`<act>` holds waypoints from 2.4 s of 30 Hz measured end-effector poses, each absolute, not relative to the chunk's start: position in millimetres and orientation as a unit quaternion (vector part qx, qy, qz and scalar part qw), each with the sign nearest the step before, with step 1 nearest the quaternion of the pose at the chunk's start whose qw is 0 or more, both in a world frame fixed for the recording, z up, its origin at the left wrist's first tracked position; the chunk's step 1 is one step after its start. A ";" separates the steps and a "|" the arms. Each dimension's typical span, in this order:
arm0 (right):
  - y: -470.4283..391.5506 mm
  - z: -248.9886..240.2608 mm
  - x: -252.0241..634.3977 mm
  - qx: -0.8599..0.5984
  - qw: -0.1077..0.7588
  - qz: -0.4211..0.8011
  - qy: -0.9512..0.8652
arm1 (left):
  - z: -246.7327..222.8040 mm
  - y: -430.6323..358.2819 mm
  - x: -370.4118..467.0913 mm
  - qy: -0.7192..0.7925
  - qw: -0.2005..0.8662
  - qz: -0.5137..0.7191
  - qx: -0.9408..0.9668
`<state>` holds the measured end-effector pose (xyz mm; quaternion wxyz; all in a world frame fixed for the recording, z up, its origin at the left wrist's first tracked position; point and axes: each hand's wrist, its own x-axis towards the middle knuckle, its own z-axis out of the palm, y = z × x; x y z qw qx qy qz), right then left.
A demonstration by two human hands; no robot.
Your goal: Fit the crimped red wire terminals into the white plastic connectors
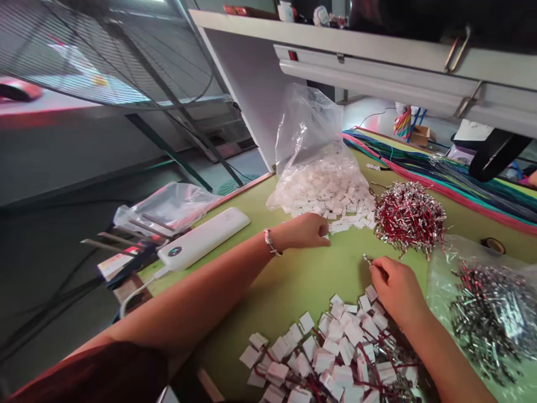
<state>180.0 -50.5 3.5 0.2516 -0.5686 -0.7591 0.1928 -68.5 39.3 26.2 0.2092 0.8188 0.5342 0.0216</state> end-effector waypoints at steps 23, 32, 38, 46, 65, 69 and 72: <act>-60.7 11.5 172.1 -0.558 0.255 0.222 -0.758 | 13.3 9.2 -16.9 0.359 0.786 0.198 0.462; -58.8 5.2 172.6 -0.579 0.237 0.212 -0.751 | 14.0 -9.3 -3.5 0.384 0.710 0.200 0.556; -59.9 8.8 174.5 -0.571 0.240 0.224 -0.752 | 13.4 -10.5 -4.1 0.390 0.704 0.215 0.553; -59.5 9.5 173.2 -0.513 0.227 0.210 -0.801 | 7.2 -18.3 0.3 0.395 0.703 0.208 0.553; -31.7 -6.2 184.7 -0.607 0.098 0.080 -0.785 | 30.8 43.8 -63.3 0.573 0.139 -0.048 0.806; -36.0 -14.5 178.3 -0.608 0.019 0.002 -0.794 | 27.4 36.9 -55.3 0.529 0.178 -0.015 0.830; -41.4 -11.9 180.7 -0.607 0.028 -0.007 -0.794 | 22.6 30.0 -51.9 0.494 0.195 0.012 0.848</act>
